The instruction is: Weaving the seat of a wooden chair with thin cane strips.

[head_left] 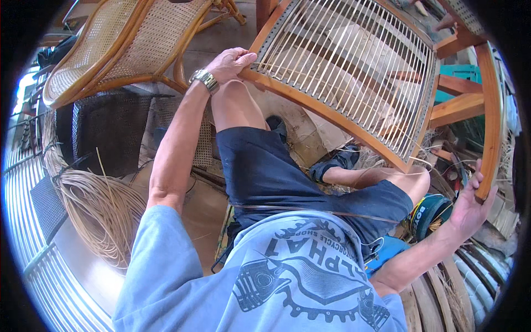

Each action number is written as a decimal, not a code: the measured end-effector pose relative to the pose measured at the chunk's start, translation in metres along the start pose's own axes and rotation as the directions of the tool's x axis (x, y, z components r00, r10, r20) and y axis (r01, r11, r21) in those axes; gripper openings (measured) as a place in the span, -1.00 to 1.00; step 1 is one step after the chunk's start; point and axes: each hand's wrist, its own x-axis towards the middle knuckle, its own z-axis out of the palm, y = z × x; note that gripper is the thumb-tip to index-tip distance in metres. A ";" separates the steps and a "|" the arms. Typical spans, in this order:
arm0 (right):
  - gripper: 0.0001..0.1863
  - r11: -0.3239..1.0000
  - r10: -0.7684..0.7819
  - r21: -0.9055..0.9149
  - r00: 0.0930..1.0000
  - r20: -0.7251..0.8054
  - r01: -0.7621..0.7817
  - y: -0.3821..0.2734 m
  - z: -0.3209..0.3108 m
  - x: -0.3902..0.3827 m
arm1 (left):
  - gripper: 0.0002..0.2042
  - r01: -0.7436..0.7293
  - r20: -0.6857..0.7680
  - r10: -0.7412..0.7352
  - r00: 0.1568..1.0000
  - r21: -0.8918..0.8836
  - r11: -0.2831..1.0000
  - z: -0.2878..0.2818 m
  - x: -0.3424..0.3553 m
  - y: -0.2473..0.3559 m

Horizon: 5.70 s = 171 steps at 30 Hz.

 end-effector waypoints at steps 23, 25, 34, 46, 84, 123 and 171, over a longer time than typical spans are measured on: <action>-0.25 0.992 0.048 -0.112 0.998 -0.037 -0.052 0.049 -0.074 0.025 | -0.61 -0.005 -0.243 0.104 0.964 0.377 0.926 0.025 -0.082 0.031; -0.40 0.854 0.113 -0.486 0.979 -0.172 -0.184 0.069 -0.096 0.026 | -0.64 -0.068 -0.246 0.210 0.946 0.483 0.873 0.034 -0.076 0.050; -0.49 0.015 0.459 -0.991 0.880 0.126 0.134 0.129 -0.066 0.043 | -0.73 -0.026 -0.103 0.065 0.993 0.346 0.938 0.023 -0.076 0.044; -0.69 -0.050 0.463 -0.952 0.852 0.245 0.301 0.036 -0.146 0.037 | -0.56 0.393 -0.421 -0.097 0.902 0.707 0.588 -0.095 -0.071 -0.093; -0.87 0.112 0.222 -0.992 0.972 0.076 0.052 -0.033 -0.050 -0.037 | -0.67 -0.190 -0.038 0.208 0.977 0.270 0.944 -0.003 -0.080 0.015; -0.46 0.147 0.376 -0.929 0.850 0.369 0.339 0.075 -0.083 -0.011 | -0.73 -0.049 -0.002 0.051 0.999 0.251 0.967 -0.001 -0.076 0.022; -0.90 0.425 -0.216 -0.895 0.975 0.047 0.137 0.132 -0.072 -0.057 | -0.76 -0.019 0.042 0.015 0.999 0.109 0.994 -0.021 -0.070 0.006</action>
